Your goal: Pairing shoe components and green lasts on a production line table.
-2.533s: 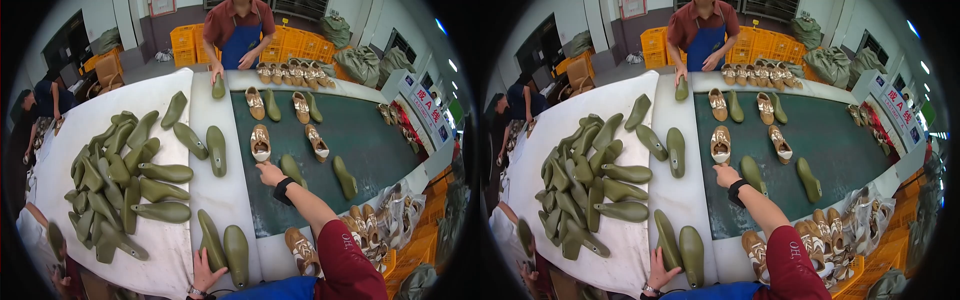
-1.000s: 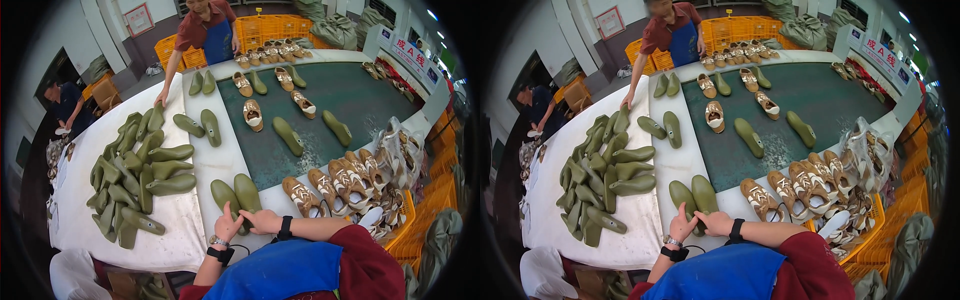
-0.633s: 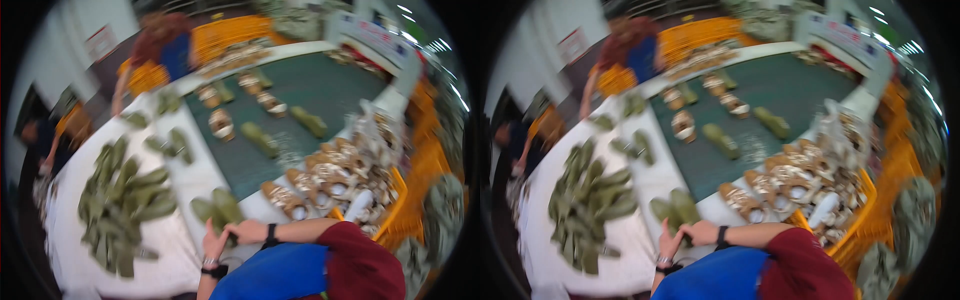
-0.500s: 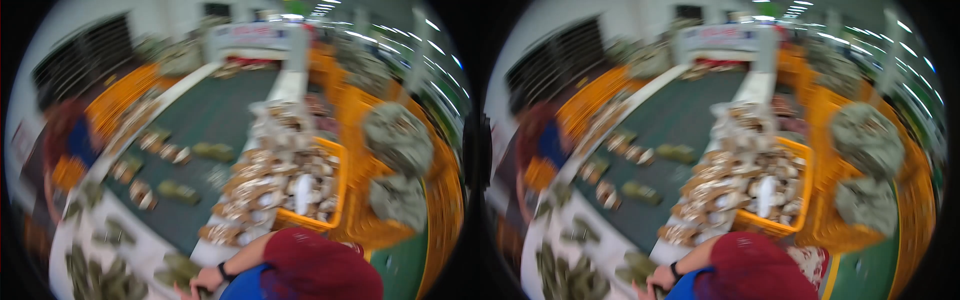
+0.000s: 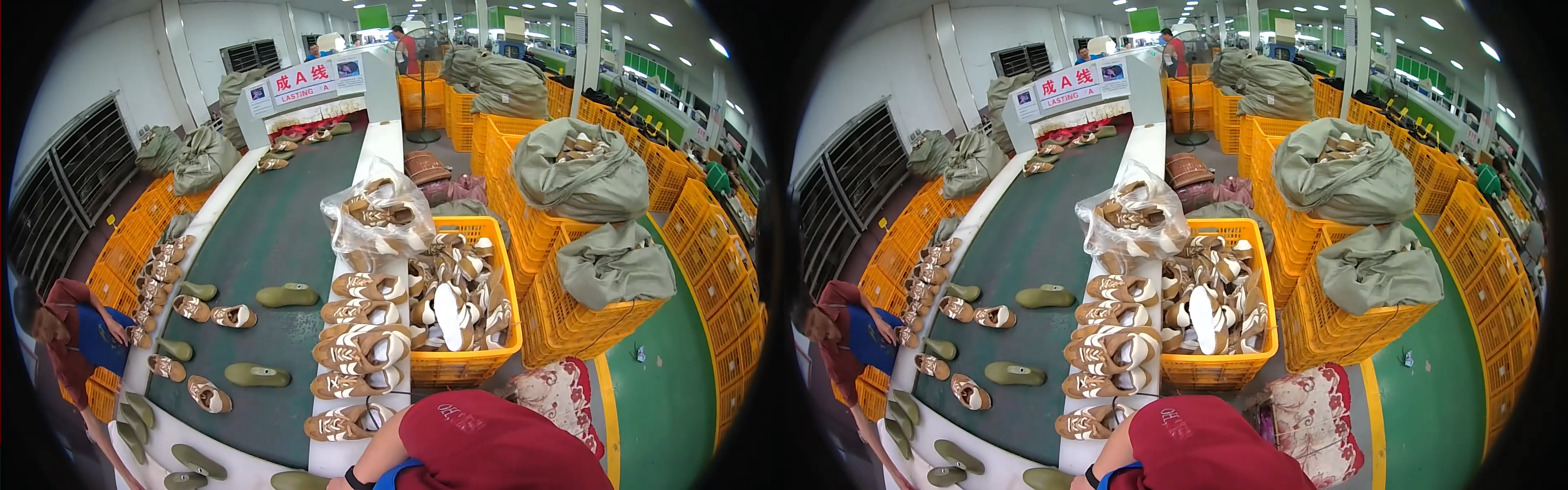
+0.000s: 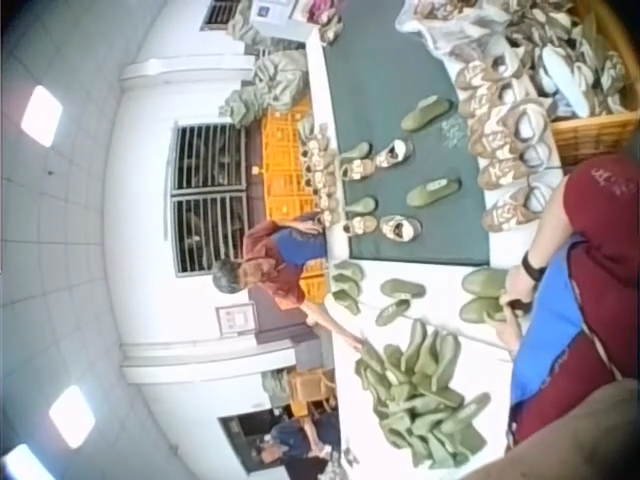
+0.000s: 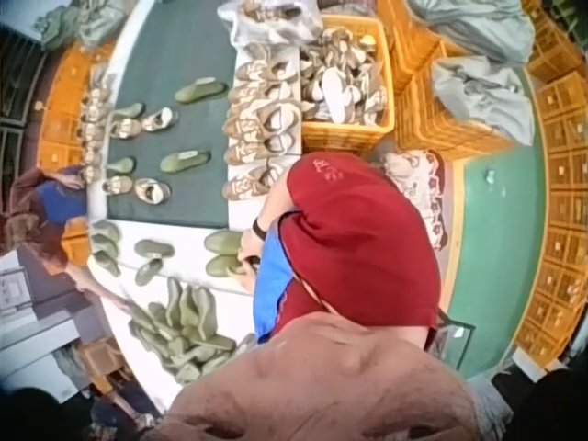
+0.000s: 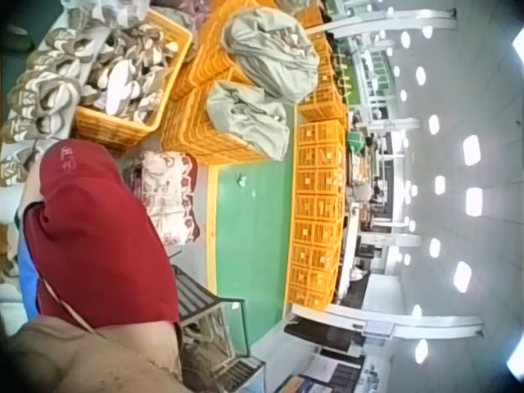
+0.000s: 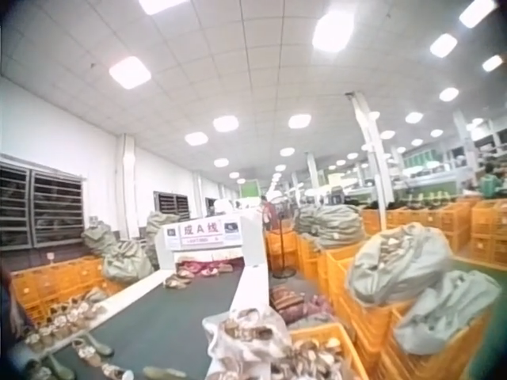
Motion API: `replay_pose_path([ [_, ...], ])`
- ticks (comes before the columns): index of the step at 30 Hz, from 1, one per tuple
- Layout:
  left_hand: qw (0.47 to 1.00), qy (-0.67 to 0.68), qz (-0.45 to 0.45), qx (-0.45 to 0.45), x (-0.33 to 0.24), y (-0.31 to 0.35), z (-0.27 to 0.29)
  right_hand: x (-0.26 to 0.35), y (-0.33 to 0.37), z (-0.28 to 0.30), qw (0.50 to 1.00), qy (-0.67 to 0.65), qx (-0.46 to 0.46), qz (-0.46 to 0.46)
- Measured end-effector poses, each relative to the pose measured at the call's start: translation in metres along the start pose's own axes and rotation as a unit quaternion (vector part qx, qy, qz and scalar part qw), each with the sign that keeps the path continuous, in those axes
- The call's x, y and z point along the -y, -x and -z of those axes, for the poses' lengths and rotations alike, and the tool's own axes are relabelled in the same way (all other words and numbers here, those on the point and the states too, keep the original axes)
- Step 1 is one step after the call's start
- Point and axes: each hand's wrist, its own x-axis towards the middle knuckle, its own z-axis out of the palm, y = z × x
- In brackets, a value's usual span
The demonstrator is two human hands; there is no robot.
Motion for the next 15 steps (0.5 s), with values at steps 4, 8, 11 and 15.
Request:
replay_pose_path([
  [4,0.997,0.002,0.027,-0.076,0.047,-0.019,-0.015,0.015,-0.017,0.002,1.000,-0.008,0.012,0.022],
  [8,0.983,0.076,-0.074,-0.151,0.061,-0.026,-0.024,0.023,-0.009,0.012,0.999,-0.044,-0.021,-0.010],
  [11,0.991,0.104,-0.046,-0.075,0.018,-0.026,-0.014,0.000,-0.003,0.013,0.998,-0.058,-0.028,-0.016],
  [15,0.982,-0.008,0.043,-0.181,0.024,-0.025,-0.040,0.015,0.000,0.038,0.995,0.066,0.057,-0.044],
])
